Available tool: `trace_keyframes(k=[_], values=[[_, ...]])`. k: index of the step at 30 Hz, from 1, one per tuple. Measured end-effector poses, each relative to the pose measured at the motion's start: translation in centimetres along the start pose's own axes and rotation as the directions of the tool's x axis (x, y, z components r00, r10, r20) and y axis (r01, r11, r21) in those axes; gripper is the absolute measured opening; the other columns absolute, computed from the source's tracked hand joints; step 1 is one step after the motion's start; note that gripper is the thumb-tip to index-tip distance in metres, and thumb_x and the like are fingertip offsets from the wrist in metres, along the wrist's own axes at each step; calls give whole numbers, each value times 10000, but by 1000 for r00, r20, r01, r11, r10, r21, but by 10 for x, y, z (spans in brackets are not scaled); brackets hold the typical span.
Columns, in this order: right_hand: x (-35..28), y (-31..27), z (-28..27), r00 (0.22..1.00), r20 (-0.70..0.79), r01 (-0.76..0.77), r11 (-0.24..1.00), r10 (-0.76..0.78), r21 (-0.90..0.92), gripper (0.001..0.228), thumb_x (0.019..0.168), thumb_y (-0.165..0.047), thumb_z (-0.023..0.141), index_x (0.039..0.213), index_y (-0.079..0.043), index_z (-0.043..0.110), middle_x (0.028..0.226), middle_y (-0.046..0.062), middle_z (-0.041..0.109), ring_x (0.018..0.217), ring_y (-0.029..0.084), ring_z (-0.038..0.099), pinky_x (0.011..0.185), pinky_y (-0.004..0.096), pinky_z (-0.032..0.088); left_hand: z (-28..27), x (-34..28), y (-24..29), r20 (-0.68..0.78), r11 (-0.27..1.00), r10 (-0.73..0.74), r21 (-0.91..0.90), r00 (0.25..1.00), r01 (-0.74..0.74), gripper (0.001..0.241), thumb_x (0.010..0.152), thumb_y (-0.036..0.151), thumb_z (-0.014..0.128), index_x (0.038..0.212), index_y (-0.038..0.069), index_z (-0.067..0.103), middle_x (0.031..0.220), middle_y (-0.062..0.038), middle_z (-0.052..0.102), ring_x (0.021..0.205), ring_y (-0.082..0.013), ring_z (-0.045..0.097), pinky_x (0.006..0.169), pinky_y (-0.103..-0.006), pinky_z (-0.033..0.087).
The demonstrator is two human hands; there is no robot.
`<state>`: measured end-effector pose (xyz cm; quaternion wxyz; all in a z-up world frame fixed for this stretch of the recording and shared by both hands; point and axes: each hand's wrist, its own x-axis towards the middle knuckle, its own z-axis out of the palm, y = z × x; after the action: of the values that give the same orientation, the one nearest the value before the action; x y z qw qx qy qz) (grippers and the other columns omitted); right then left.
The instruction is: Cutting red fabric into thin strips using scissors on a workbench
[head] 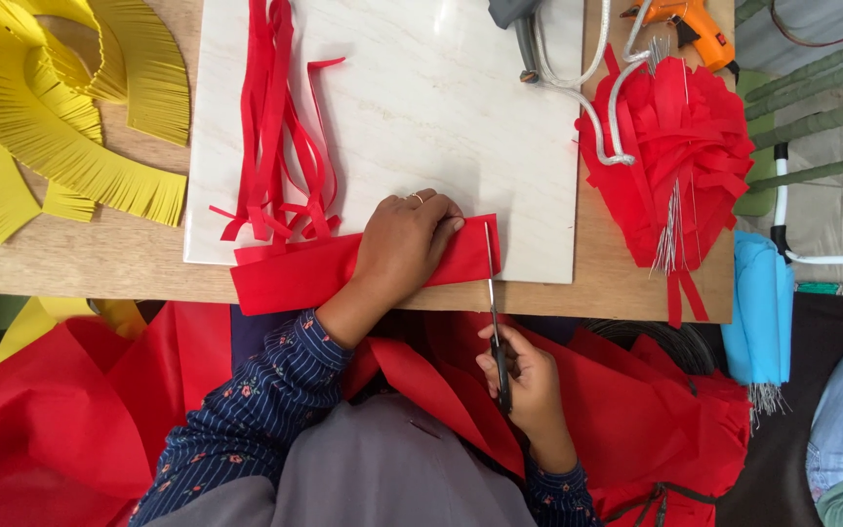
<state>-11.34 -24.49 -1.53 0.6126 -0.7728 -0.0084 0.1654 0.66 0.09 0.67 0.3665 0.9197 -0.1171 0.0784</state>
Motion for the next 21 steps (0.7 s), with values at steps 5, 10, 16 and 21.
trace_keyframes(k=[5, 10, 16, 21], values=[[0, -2, 0, 1000, 2, -5, 1000, 5, 5, 227, 871, -37, 743, 1087, 18, 703, 513, 88, 611, 379, 154, 580, 418, 277, 499, -2, 1, 2, 5, 1000, -15, -19, 1000, 15, 119, 1000, 216, 633, 996, 112, 691, 823, -52, 681, 859, -291, 731, 774, -408, 513], [-1, 3, 0, 999, 10, -33, 998, 33, 45, 267, 876, -62, 725, 1130, 8, 681, 581, 65, 595, 430, 123, 546, 436, 261, 493, 1, 0, 1, -8, 999, -2, -43, 1000, 2, 127, 1005, 215, 600, 964, 115, 667, 867, -47, 700, 828, -297, 692, 766, -425, 481], [2, -13, -1, 999, 50, -16, 999, 13, 51, 315, 901, -146, 695, 1178, -3, 652, 715, 22, 592, 500, 105, 540, 504, 237, 496, 2, -2, -1, -35, 995, 22, -99, 999, -26, 132, 1003, 228, 585, 932, 137, 649, 922, -28, 722, 804, -295, 655, 769, -434, 438], [8, -28, 4, 998, 54, 7, 998, -11, 64, 321, 904, -167, 698, 1174, -4, 639, 698, 27, 583, 499, 102, 526, 494, 238, 512, 1, -2, -2, -30, 991, 34, -127, 999, -37, 131, 1004, 231, 587, 943, 142, 663, 957, -3, 744, 829, -276, 673, 776, -429, 438]])
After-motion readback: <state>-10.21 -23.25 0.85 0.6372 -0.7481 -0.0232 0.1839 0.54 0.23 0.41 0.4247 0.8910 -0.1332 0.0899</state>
